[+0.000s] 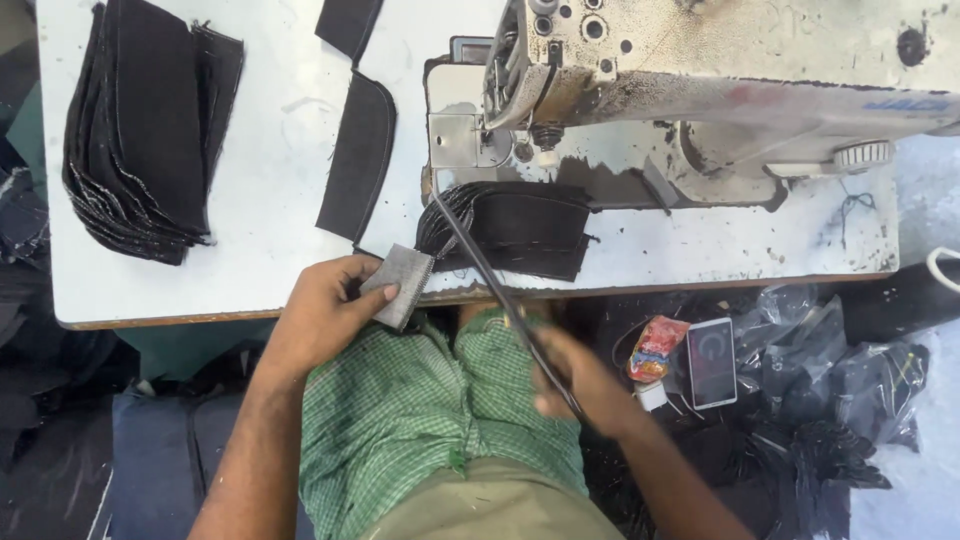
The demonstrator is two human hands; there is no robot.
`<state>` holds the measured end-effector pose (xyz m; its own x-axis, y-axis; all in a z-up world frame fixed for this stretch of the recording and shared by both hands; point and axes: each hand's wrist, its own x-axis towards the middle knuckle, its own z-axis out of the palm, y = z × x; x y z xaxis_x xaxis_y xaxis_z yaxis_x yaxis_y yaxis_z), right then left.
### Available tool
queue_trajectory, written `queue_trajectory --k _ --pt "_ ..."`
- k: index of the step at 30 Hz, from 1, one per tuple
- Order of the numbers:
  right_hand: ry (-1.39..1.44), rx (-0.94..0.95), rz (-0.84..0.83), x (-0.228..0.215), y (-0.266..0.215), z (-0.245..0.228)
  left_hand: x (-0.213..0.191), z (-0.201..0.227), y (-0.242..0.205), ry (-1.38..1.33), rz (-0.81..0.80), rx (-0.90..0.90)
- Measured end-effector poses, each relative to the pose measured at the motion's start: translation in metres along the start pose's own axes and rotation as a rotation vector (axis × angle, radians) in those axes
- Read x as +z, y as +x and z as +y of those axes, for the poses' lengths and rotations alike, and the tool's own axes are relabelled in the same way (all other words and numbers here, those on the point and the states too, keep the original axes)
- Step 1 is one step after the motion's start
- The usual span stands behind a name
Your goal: The person uses a pair of scissors to trim the edges of a stack of black fabric pieces. They hold the fabric with one hand and cut along the edges with the other, occasionally adjusting the stack on the table.
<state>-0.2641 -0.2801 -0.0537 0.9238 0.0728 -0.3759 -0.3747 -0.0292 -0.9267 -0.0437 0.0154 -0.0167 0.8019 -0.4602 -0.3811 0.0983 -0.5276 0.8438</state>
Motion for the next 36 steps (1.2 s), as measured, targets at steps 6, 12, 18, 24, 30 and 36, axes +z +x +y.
queue_trajectory --k 6,12,18,24,30,36 --pt "0.093 0.249 -0.213 -0.001 -0.056 0.045 -0.001 0.003 -0.003 -0.002 -0.01 0.005" --pt "0.087 0.231 -0.147 0.012 -0.018 0.014 0.0 0.003 -0.006 0.042 0.011 -0.007" --pt "-0.032 0.303 -0.042 -0.008 -0.037 0.003 -0.002 -0.029 -0.035 0.091 -0.019 -0.062" --pt "0.322 0.501 0.401 -0.088 -0.038 0.02 0.049 -0.067 -0.048 0.179 -0.072 0.191" --pt "-0.957 0.168 0.526 -0.111 0.048 -0.061 0.084 -0.091 -0.01 0.36 0.055 0.261" --pt "-1.083 0.165 0.683 -0.091 0.093 -0.088 0.055 -0.044 -0.031 0.335 -0.092 0.28"
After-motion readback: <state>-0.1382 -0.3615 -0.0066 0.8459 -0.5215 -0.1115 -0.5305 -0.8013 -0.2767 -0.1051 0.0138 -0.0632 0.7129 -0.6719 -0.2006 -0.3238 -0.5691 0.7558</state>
